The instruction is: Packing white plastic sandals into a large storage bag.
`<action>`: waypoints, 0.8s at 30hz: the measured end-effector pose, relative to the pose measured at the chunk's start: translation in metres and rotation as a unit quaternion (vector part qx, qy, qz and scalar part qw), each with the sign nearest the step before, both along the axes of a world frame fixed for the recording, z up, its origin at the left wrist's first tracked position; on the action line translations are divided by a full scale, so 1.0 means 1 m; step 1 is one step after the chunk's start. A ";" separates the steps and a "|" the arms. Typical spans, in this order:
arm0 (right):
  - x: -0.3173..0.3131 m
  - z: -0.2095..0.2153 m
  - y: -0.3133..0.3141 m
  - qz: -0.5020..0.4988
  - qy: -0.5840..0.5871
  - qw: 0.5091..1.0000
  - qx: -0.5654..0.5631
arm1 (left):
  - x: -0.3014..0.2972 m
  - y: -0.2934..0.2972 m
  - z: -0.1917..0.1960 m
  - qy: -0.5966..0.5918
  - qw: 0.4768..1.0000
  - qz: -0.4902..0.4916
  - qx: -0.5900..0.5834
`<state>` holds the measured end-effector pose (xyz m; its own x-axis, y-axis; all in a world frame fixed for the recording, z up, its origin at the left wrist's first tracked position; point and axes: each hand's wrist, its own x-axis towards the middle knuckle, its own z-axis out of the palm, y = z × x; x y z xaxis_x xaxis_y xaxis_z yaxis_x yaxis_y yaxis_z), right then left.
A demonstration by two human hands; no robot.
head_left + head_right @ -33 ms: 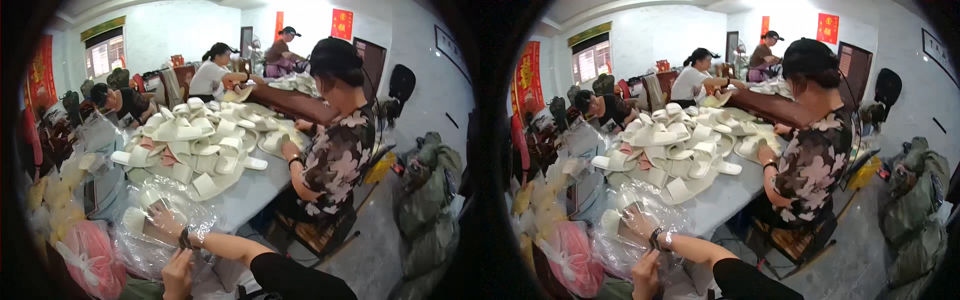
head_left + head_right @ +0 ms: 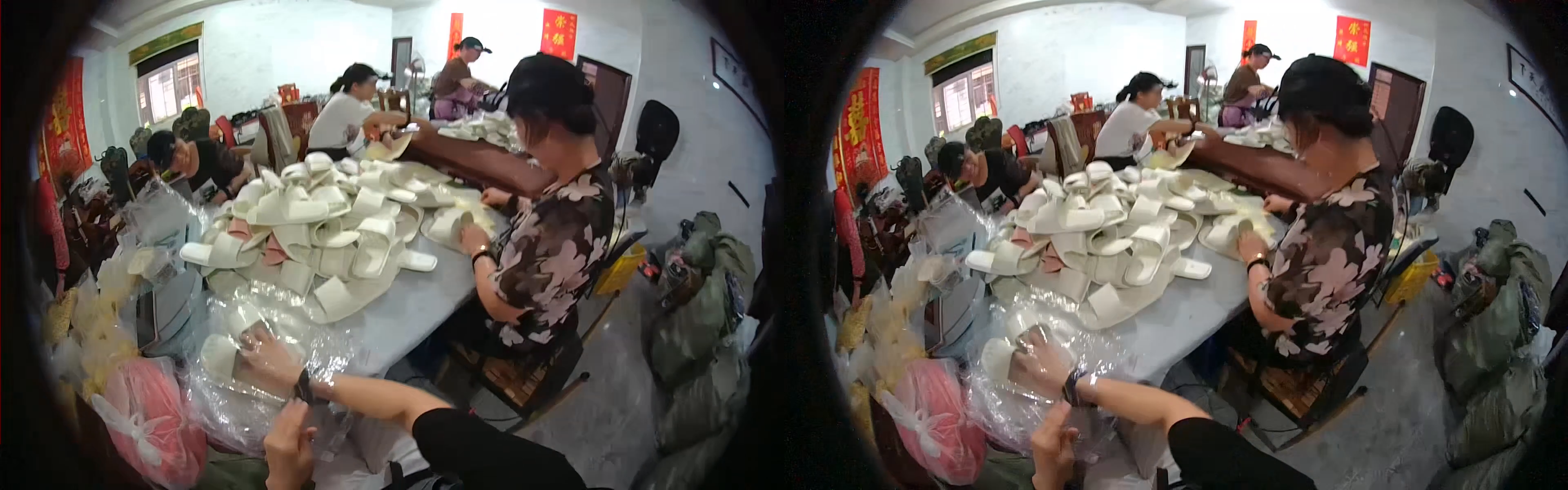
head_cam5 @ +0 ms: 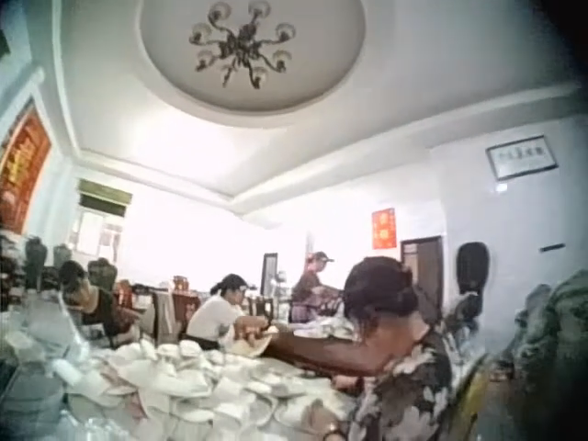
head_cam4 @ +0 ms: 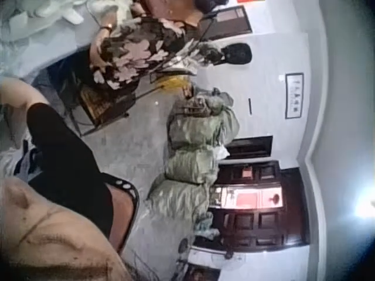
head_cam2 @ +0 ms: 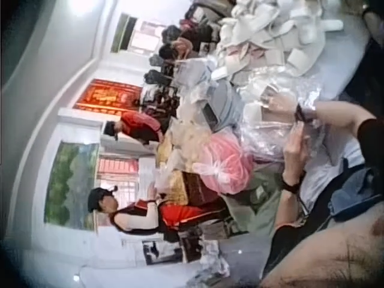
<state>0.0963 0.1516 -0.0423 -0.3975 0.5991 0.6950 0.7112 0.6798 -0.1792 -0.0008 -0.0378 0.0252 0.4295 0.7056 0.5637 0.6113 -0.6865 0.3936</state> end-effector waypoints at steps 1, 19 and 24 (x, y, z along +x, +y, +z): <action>0.002 0.001 -0.002 0.024 -0.027 0.999 -0.012 | -0.007 -0.003 -0.001 -0.034 0.999 0.004 -0.035; 0.214 0.098 -0.062 0.025 -0.243 0.969 -0.041 | -0.031 -0.009 -0.040 0.234 0.965 0.032 -0.112; 0.213 0.075 -0.037 0.126 -0.361 0.924 -0.033 | -0.039 -0.009 -0.054 0.177 0.976 0.042 -0.117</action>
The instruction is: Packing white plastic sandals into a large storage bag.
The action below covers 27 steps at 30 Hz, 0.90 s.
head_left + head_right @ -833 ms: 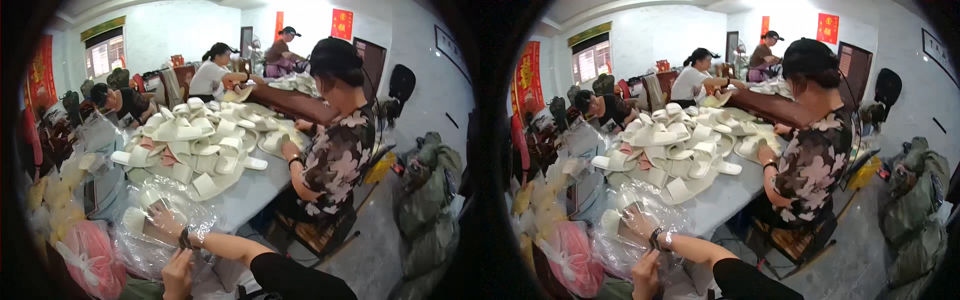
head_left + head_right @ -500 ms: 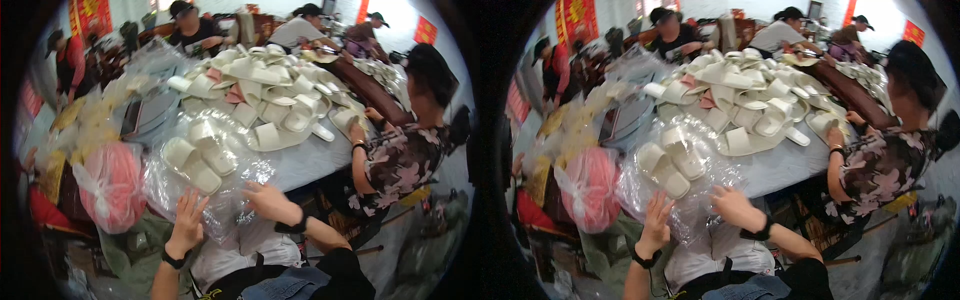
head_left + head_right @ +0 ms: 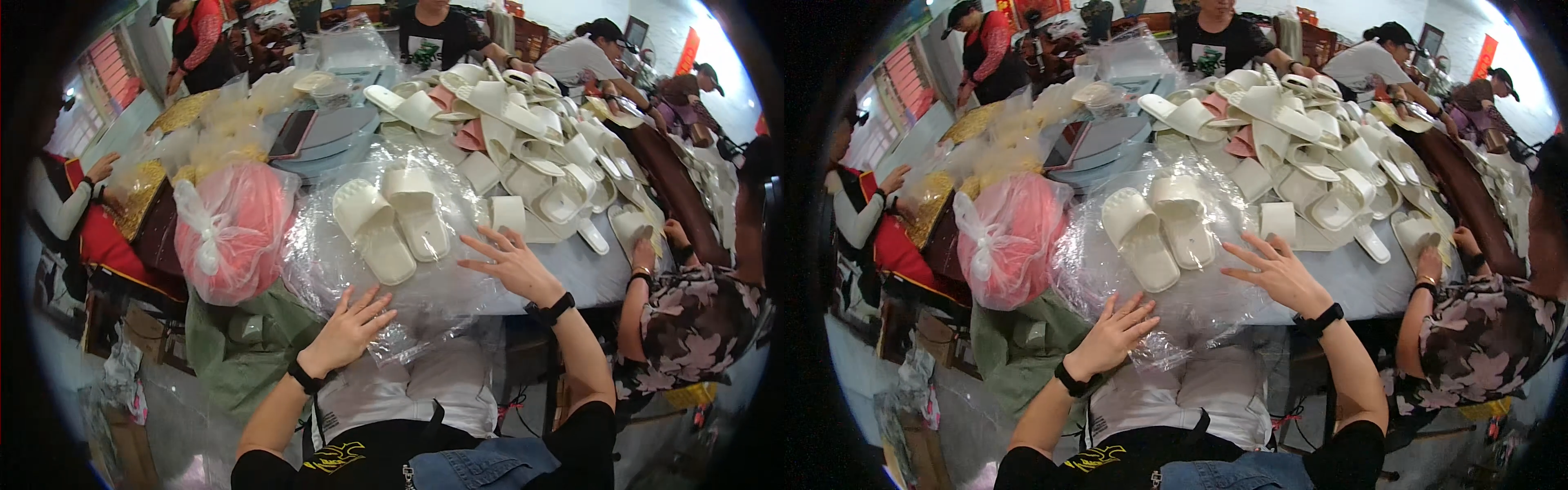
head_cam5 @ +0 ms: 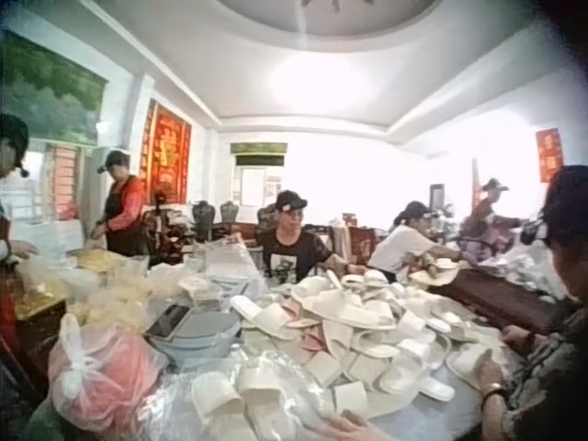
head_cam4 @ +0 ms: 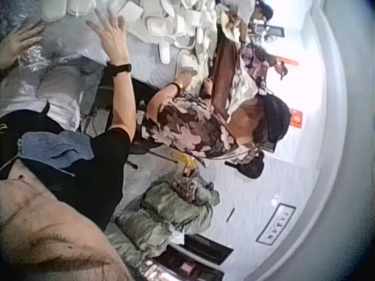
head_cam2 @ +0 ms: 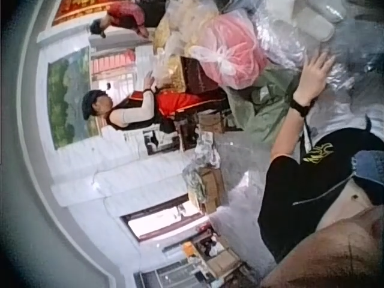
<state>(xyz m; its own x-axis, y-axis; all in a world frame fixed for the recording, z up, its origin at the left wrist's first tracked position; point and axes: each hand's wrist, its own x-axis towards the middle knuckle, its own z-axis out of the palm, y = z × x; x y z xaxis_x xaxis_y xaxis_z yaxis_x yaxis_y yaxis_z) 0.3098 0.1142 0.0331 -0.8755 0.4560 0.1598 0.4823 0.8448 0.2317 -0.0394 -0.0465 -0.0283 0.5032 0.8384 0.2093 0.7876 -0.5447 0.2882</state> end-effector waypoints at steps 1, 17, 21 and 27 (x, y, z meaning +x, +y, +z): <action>0.001 -0.002 0.001 0.010 0.003 1.000 -0.001 | -0.004 -0.001 0.002 -0.016 1.000 -0.009 0.012; -0.027 -0.026 0.003 -0.239 0.364 0.795 -0.422 | -0.005 -0.009 0.002 -0.365 0.854 0.371 -0.005; -0.033 -0.030 0.008 -0.227 0.396 0.801 -0.386 | 0.018 0.002 0.013 -0.144 0.906 0.361 0.169; -0.038 -0.036 0.010 -0.180 0.346 0.854 -0.344 | 0.047 0.026 0.021 0.045 0.987 0.044 0.147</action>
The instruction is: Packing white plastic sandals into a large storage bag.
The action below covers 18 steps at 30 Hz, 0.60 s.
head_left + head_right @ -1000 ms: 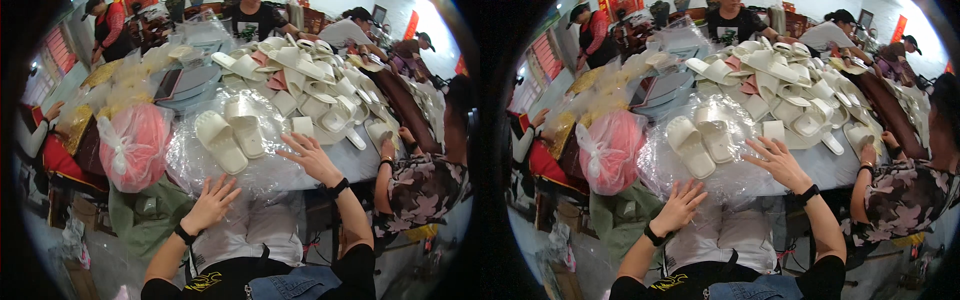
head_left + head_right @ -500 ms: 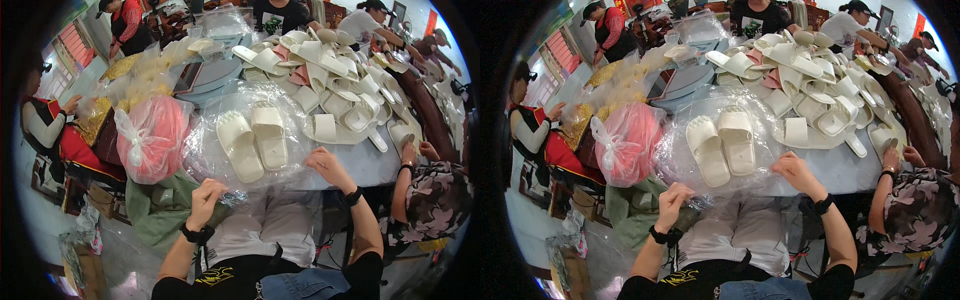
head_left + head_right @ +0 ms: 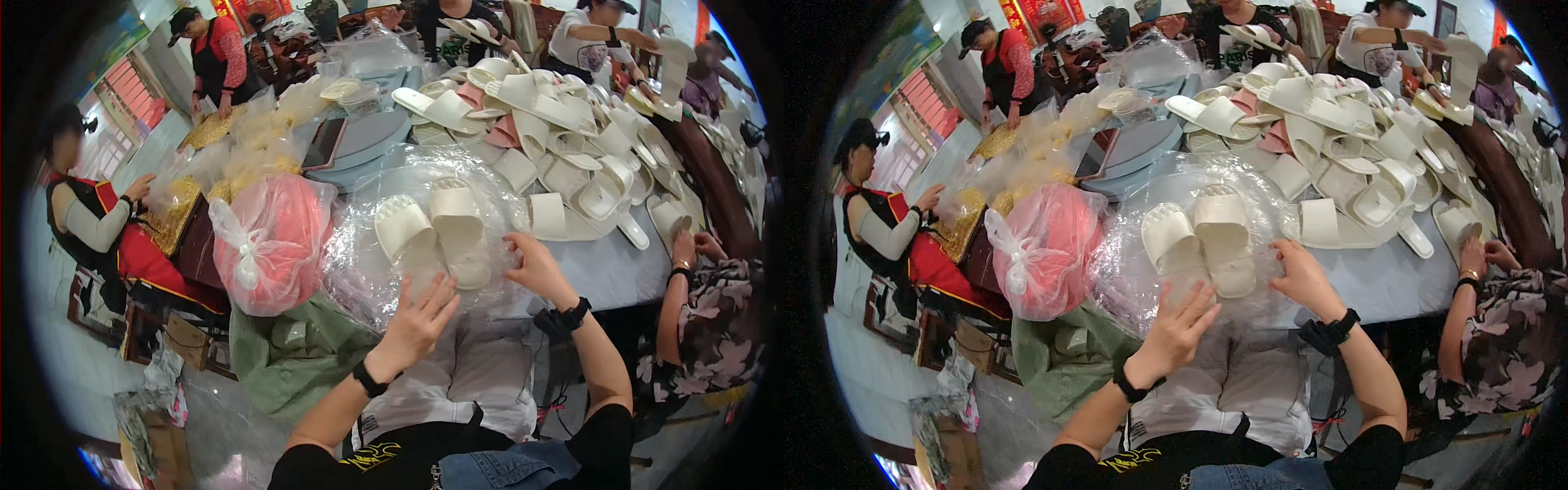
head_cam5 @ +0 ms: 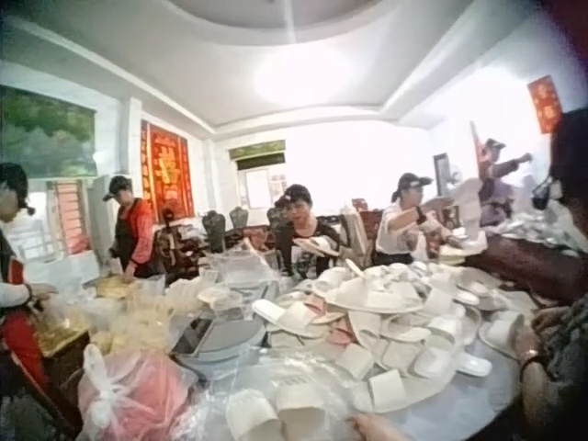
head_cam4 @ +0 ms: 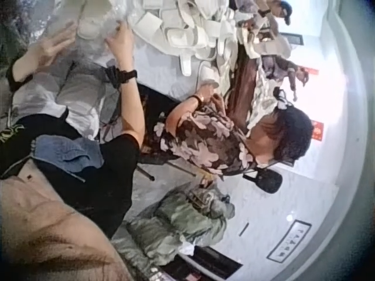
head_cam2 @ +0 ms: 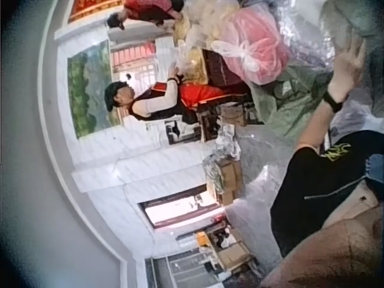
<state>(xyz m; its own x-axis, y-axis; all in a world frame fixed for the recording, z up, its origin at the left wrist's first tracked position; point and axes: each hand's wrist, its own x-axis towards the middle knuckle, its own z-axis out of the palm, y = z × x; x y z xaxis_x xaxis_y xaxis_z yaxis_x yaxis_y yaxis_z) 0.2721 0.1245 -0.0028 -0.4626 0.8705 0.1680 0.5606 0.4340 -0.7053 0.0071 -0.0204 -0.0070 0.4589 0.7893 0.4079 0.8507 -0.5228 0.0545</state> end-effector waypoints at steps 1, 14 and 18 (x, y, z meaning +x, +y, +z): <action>-0.001 0.003 -0.001 0.004 -0.008 1.000 -0.004 | 0.002 0.009 -0.011 -0.009 1.000 -0.008 -0.015; -0.007 0.040 -0.022 0.004 0.238 0.922 -0.304 | 0.018 0.033 -0.011 -0.094 0.993 0.043 -0.065; -0.029 0.063 -0.049 0.063 0.386 0.842 -0.371 | 0.019 0.031 -0.005 -0.204 0.976 0.076 -0.010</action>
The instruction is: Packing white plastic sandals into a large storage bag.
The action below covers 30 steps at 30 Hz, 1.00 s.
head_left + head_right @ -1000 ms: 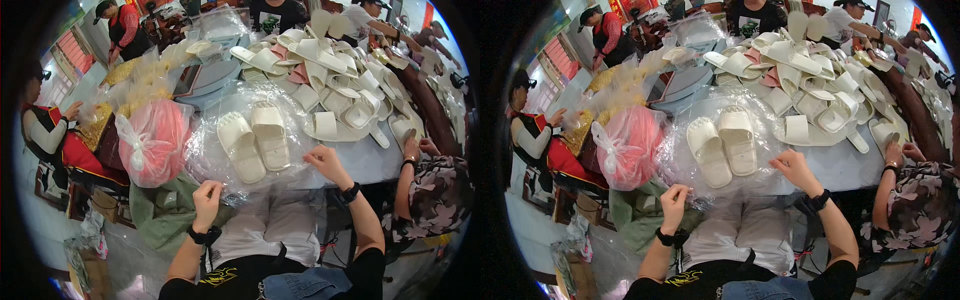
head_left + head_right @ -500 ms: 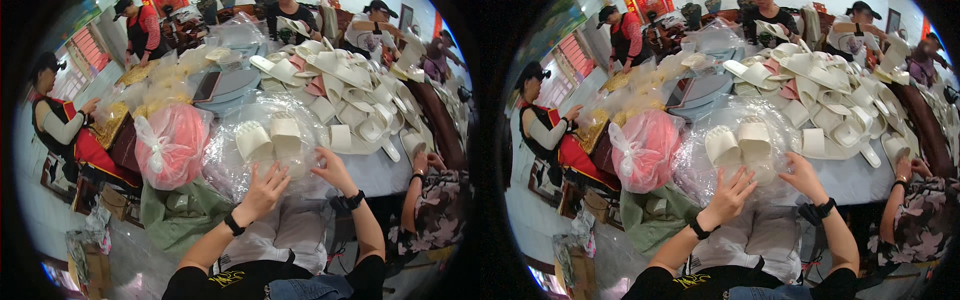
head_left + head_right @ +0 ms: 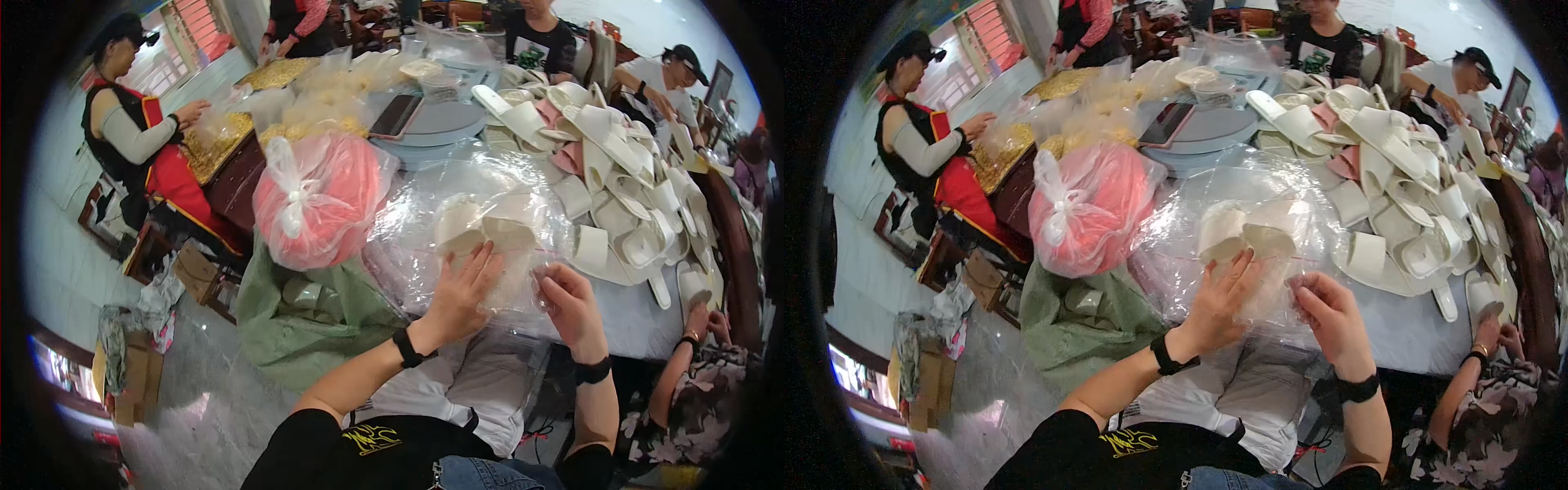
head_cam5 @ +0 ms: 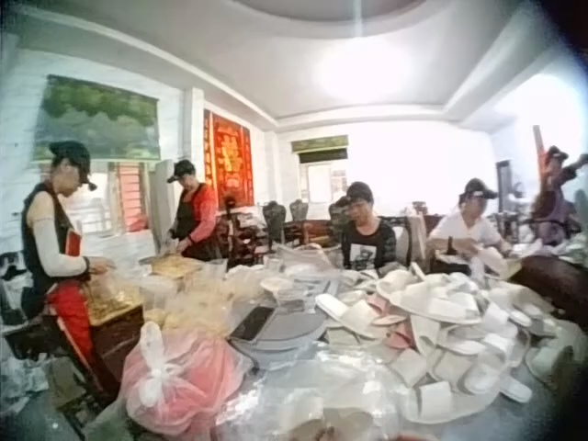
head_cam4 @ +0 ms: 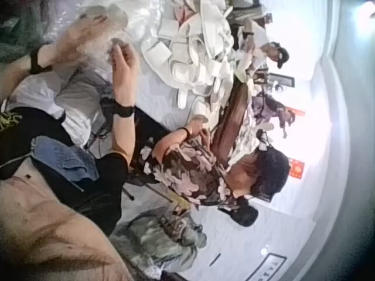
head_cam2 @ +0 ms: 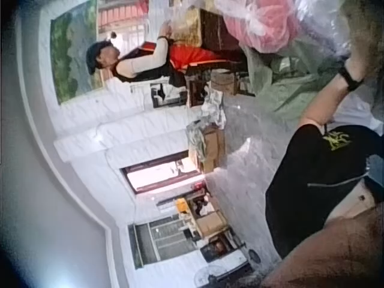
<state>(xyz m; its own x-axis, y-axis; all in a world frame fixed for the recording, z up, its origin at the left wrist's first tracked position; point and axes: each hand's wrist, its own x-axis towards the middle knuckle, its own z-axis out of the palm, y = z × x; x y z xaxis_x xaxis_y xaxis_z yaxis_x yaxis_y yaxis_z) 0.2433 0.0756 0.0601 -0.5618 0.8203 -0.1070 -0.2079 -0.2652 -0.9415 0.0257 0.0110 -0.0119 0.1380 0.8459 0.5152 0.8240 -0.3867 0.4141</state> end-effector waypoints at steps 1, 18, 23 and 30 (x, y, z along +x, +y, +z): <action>0.006 -0.006 0.001 0.045 0.019 0.999 0.021 | -0.001 0.001 -0.001 -0.021 1.000 0.000 0.022; -0.119 -0.079 -0.128 0.351 -0.010 0.803 0.481 | -0.151 -0.239 0.133 -0.227 0.969 0.050 -0.085; -0.201 -0.168 -0.128 0.365 -0.290 0.693 0.550 | -0.180 -0.296 0.134 -0.166 0.966 0.184 -0.074; -0.245 -0.197 -0.138 0.537 -0.375 0.597 0.464 | -0.219 -0.304 0.091 -0.115 0.949 0.265 -0.128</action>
